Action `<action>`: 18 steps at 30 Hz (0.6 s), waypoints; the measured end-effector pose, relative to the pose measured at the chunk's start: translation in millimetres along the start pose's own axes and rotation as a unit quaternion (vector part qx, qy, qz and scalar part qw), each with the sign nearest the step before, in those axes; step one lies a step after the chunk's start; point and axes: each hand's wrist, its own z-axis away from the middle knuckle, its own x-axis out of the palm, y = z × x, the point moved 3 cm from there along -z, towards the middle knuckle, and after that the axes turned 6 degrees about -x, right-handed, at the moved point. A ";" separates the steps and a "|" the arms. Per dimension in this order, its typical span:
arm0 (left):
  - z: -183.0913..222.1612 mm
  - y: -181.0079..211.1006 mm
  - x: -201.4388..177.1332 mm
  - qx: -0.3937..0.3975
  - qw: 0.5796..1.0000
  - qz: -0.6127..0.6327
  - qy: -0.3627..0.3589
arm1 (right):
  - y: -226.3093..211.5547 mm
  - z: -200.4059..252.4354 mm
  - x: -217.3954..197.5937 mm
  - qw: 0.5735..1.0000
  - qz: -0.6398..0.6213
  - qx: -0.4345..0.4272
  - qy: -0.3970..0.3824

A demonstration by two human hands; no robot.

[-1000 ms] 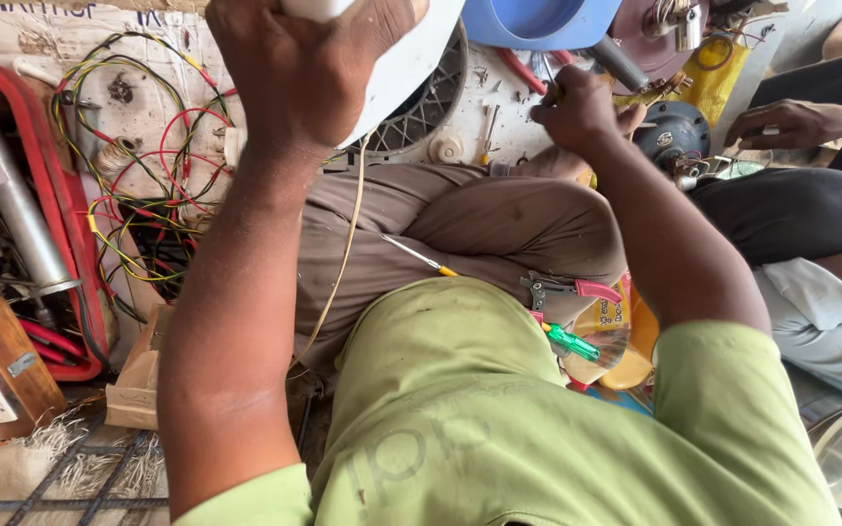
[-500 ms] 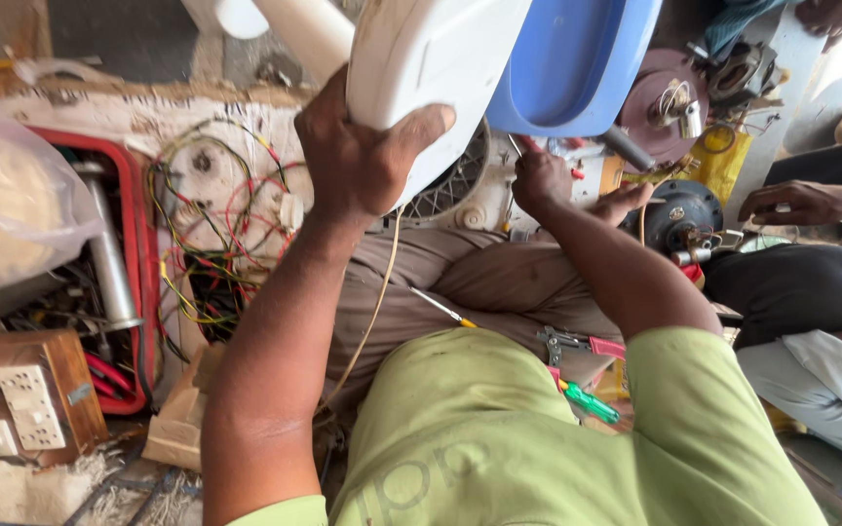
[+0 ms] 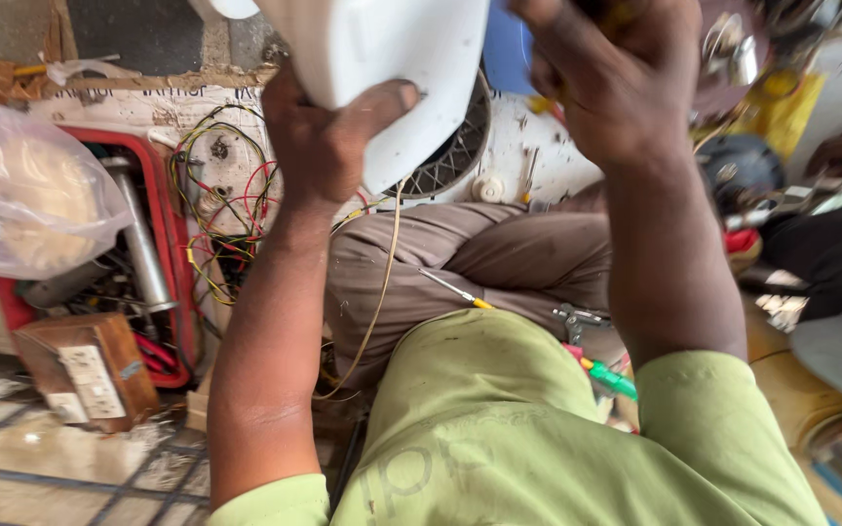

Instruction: The person sits on the floor and repairs a white pedestal fan by disassembling the control housing, manipulating internal wires, and reassembling the plastic casing using a screwdriver. They handle the fan housing, wires, and screws while working in a cluttered workshop environment.

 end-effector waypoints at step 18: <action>3.4 -4.8 -12.7 -0.021 1.000 -0.015 -0.002 | 14.7 -17.0 45.5 0.988 0.100 -0.115 0.009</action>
